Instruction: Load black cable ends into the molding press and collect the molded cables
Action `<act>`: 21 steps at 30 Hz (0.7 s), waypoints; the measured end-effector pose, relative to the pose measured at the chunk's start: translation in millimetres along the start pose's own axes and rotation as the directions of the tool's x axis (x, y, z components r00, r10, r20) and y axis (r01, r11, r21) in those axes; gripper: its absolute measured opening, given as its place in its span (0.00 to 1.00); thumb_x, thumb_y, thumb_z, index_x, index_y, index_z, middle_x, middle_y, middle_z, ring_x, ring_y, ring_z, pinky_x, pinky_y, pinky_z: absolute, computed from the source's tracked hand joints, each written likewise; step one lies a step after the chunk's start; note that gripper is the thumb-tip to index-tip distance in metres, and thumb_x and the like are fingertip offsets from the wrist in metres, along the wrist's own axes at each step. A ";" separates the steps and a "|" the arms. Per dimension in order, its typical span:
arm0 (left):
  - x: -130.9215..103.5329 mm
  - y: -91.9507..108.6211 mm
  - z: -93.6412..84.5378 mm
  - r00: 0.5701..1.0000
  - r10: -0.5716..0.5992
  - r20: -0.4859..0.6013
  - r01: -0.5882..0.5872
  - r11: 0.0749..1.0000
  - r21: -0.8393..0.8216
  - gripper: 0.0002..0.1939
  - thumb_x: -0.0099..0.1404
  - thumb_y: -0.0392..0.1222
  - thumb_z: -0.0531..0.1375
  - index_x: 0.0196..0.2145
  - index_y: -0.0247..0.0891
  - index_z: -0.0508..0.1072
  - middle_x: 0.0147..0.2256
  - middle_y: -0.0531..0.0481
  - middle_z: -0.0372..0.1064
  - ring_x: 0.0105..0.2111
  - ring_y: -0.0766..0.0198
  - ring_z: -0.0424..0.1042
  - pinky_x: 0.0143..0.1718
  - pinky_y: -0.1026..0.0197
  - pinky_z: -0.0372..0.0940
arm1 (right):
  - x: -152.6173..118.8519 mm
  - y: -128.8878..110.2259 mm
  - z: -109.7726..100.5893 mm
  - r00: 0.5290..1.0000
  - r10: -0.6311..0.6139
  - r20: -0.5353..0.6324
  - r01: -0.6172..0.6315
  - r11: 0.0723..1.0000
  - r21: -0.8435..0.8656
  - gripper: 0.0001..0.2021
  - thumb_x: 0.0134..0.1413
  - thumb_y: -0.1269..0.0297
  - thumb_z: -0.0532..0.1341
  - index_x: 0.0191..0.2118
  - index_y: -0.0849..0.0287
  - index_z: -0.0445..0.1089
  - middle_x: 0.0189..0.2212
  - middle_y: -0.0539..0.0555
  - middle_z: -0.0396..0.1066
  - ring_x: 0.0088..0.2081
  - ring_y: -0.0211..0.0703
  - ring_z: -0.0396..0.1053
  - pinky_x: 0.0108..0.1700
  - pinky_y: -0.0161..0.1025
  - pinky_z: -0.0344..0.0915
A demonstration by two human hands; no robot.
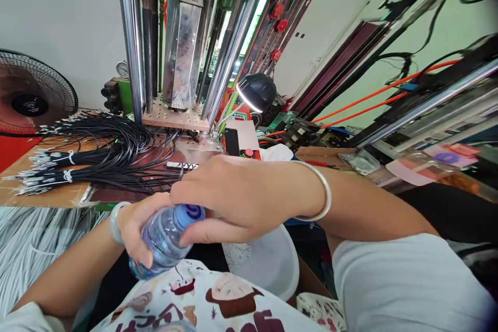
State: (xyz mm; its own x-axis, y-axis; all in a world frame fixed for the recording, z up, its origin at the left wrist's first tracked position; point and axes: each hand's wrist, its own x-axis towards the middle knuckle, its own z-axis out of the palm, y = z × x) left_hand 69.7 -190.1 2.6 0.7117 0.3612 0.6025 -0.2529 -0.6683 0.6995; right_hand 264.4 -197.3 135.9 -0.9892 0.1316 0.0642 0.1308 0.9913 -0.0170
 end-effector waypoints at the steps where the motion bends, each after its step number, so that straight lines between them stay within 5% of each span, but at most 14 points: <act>1: 1.6 0.0 -2.0 0.997 0.020 0.074 -0.010 0.992 -0.128 0.31 0.64 0.67 0.55 0.44 0.32 0.73 0.32 0.52 0.76 0.26 0.63 0.77 0.27 0.62 0.73 | -1.4 -2.1 -5.7 0.999 0.013 0.042 -0.014 0.999 0.034 0.15 0.71 0.55 0.54 0.44 0.63 0.68 0.30 0.52 0.70 0.30 0.37 0.65 0.34 0.35 0.59; 3: 1.5 -0.8 -4.3 0.989 0.039 0.142 0.005 0.955 -0.298 0.24 0.65 0.56 0.59 0.47 0.32 0.72 0.36 0.50 0.76 0.30 0.61 0.78 0.31 0.60 0.74 | -2.3 -4.9 -14.7 0.997 0.019 0.077 -0.024 0.998 0.064 0.12 0.71 0.61 0.56 0.47 0.65 0.69 0.33 0.54 0.71 0.33 0.39 0.66 0.37 0.36 0.62; 6: -3.1 -4.1 -3.5 0.994 0.030 0.101 0.004 0.946 -0.323 0.24 0.65 0.54 0.60 0.51 0.33 0.70 0.38 0.49 0.75 0.34 0.58 0.78 0.34 0.59 0.75 | -3.8 -4.7 -20.1 0.999 0.021 0.049 -0.027 0.990 0.135 0.11 0.70 0.65 0.56 0.51 0.64 0.70 0.39 0.58 0.73 0.39 0.41 0.68 0.42 0.38 0.65; 11: -7.2 0.4 2.1 0.994 0.077 -0.075 -0.092 0.972 -0.216 0.31 0.56 0.55 0.68 0.54 0.38 0.70 0.39 0.47 0.75 0.33 0.59 0.77 0.34 0.61 0.75 | -15.9 -2.9 -6.3 0.963 0.156 -0.218 -0.020 0.852 0.523 0.15 0.68 0.59 0.60 0.54 0.62 0.70 0.42 0.55 0.73 0.43 0.38 0.71 0.47 0.38 0.68; 15: -6.0 25.6 5.8 0.992 0.054 -0.116 -0.058 0.998 -0.026 0.34 0.58 0.57 0.66 0.58 0.39 0.68 0.37 0.44 0.76 0.30 0.59 0.77 0.31 0.62 0.73 | -32.1 -11.0 17.7 0.802 0.500 -0.327 0.083 0.449 0.890 0.19 0.62 0.53 0.66 0.53 0.59 0.73 0.36 0.52 0.74 0.35 0.36 0.73 0.39 0.35 0.71; 18: -5.1 47.1 9.2 0.991 0.038 -0.131 -0.027 0.996 0.091 0.27 0.66 0.54 0.62 0.60 0.44 0.67 0.40 0.44 0.78 0.35 0.57 0.79 0.38 0.61 0.75 | -45.4 -14.3 38.5 0.696 0.680 -0.230 0.218 0.105 0.970 0.18 0.56 0.51 0.70 0.48 0.56 0.77 0.33 0.51 0.76 0.30 0.35 0.73 0.33 0.33 0.71; 21: -4.0 65.2 10.5 0.987 0.073 -0.140 -0.051 0.986 0.157 0.25 0.70 0.55 0.58 0.62 0.48 0.65 0.40 0.45 0.78 0.38 0.56 0.80 0.43 0.57 0.76 | -59.0 -10.1 59.0 0.615 0.777 -0.132 0.318 -0.091 0.944 0.18 0.51 0.51 0.73 0.43 0.56 0.80 0.29 0.51 0.76 0.26 0.34 0.72 0.29 0.30 0.69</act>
State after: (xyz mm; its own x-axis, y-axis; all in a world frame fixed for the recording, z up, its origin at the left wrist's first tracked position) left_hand 57.3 -241.9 41.7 0.5928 0.3984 0.6999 -0.1827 -0.7799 0.5986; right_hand 317.5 -215.7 73.3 -0.4981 0.8525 0.1584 -0.3888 -0.0563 -0.9196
